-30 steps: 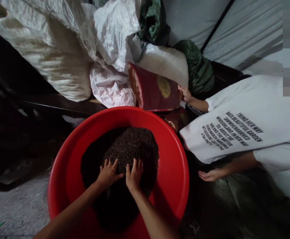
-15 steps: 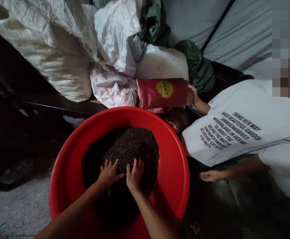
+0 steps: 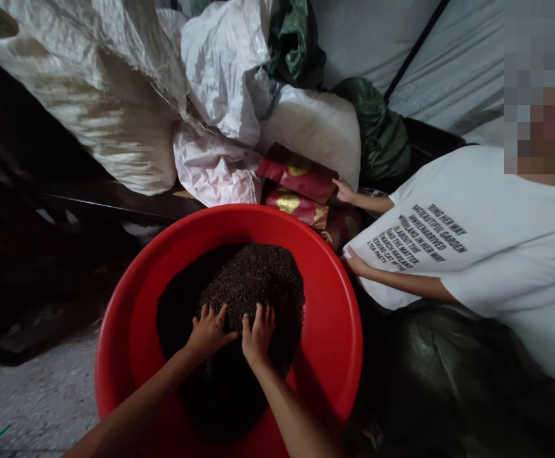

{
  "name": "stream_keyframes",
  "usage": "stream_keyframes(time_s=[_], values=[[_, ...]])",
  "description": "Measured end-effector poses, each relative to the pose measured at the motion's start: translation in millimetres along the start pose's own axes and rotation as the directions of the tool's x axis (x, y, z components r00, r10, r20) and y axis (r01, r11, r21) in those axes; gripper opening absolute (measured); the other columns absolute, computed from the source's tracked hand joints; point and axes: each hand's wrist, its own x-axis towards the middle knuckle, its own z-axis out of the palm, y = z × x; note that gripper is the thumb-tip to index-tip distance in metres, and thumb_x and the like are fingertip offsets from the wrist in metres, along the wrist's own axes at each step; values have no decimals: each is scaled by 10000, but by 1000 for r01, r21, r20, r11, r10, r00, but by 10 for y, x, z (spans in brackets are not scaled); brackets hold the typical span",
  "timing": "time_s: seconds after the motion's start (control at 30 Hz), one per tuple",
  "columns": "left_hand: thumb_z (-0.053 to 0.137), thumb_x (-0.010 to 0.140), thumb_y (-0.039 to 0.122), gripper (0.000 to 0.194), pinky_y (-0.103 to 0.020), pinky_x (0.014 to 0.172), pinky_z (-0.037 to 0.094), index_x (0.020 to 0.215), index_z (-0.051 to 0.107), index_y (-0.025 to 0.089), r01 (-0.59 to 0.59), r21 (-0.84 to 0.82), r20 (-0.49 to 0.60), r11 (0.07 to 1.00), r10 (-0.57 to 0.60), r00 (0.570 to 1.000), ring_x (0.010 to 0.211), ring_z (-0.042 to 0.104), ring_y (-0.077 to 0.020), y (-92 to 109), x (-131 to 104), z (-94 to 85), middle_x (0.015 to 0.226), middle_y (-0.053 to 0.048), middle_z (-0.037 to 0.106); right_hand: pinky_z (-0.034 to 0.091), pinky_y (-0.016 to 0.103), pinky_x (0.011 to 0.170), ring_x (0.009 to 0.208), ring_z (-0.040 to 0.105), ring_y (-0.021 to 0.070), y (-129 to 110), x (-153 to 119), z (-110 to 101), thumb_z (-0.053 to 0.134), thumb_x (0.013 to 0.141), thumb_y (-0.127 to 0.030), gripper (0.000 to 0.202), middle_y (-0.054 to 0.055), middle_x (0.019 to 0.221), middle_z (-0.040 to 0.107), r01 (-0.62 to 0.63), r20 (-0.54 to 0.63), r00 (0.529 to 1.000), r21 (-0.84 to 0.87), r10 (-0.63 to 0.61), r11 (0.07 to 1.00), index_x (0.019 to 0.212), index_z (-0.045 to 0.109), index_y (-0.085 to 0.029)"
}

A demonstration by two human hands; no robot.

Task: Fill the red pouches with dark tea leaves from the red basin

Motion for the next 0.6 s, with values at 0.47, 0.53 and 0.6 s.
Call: stream_keyframes(time_s=[0.47, 0.53, 0.6], values=[[676, 930, 625, 881, -672, 1168, 414, 1655, 431, 187, 0, -12, -2, 1000, 0, 1000, 1605, 287, -492, -6, 11, 17, 1720, -269, 333, 398, 617, 1155, 1429, 491, 402, 14, 1, 15, 362, 1056, -600, 651, 257, 1498, 596, -16, -1, 1000, 14, 16, 1000, 1414, 618, -120], [673, 928, 629, 884, -672, 1164, 417, 1655, 431, 188, -1, -12, -1, 1000, 1, 1000, 1605, 285, -493, -5, 9, 8, 1726, -268, 321, 401, 621, 1149, 1426, 489, 404, 16, 3, 15, 367, 1055, -591, 648, 261, 1491, 601, -14, -8, 1000, 19, 14, 1000, 1415, 617, -115], [673, 926, 629, 887, -673, 1160, 419, 1656, 429, 189, 0, -10, -2, 1000, 0, 1000, 1607, 279, -497, -3, 6, 1, 1739, -265, 292, 404, 622, 1146, 1424, 489, 405, 17, 5, 11, 373, 1054, -577, 633, 262, 1483, 605, -8, -9, 1000, 23, 9, 1000, 1408, 618, -112]])
